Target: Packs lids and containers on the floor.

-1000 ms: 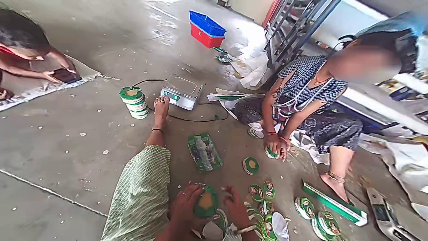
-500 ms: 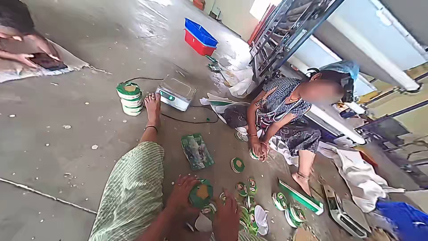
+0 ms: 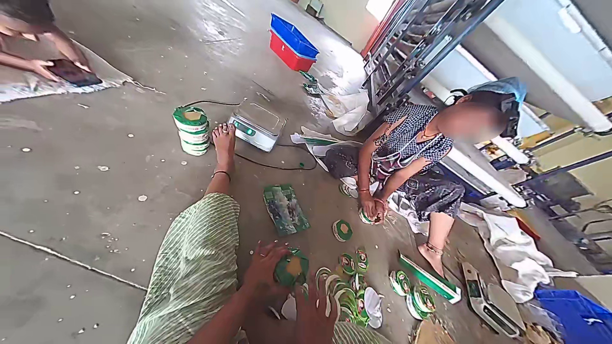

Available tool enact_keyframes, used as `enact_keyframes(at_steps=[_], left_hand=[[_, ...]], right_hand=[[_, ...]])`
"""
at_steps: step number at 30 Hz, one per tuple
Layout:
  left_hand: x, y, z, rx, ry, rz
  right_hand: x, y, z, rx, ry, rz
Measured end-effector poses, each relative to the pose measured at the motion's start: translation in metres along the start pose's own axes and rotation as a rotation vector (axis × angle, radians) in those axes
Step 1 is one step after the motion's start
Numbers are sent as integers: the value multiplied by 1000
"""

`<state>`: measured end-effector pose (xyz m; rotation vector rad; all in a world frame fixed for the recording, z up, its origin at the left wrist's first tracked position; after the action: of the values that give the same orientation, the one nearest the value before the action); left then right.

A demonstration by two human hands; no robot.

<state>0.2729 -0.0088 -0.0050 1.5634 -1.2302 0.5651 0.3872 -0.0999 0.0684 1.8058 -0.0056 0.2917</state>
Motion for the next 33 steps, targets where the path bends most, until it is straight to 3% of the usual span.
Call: enact_keyframes(at_steps=[4, 7, 10, 14, 19, 24, 30, 33], left_hand=[[1, 0, 1, 22, -3, -13], [-1, 0, 1, 54, -11, 4], [-4, 0, 1, 64, 1, 31], [-6, -1, 1, 7, 55, 96], [-10, -4, 2, 21, 53, 115], [-13, -6, -1, -101, 189, 131], [-9, -6, 0, -110, 154, 147], [-9, -6, 2, -63, 125, 141]], right_hand=[[-12, 12, -13, 98, 78, -63], [-23, 2, -18, 66, 139, -11], [-22, 18, -38, 80, 130, -74], [-23, 2, -53, -6, 164, -116], [-6, 15, -72, 60, 87, -105], [-5, -5, -79, -92, 81, -166], [13, 10, -89, -118, 16, -229], [13, -5, -92, -254, 17, -232]])
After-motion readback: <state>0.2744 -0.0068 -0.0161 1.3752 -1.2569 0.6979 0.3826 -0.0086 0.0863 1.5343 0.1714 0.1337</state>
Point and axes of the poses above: each hand's wrist, its own z-axis away from the middle knuckle, its own y-axis out of the back of the hand, x = y × z, the point moved 8 cm from there along -z, towards the middle knuckle, and after that the axes turned 5 degrees about -x, right-handed, at the moved point
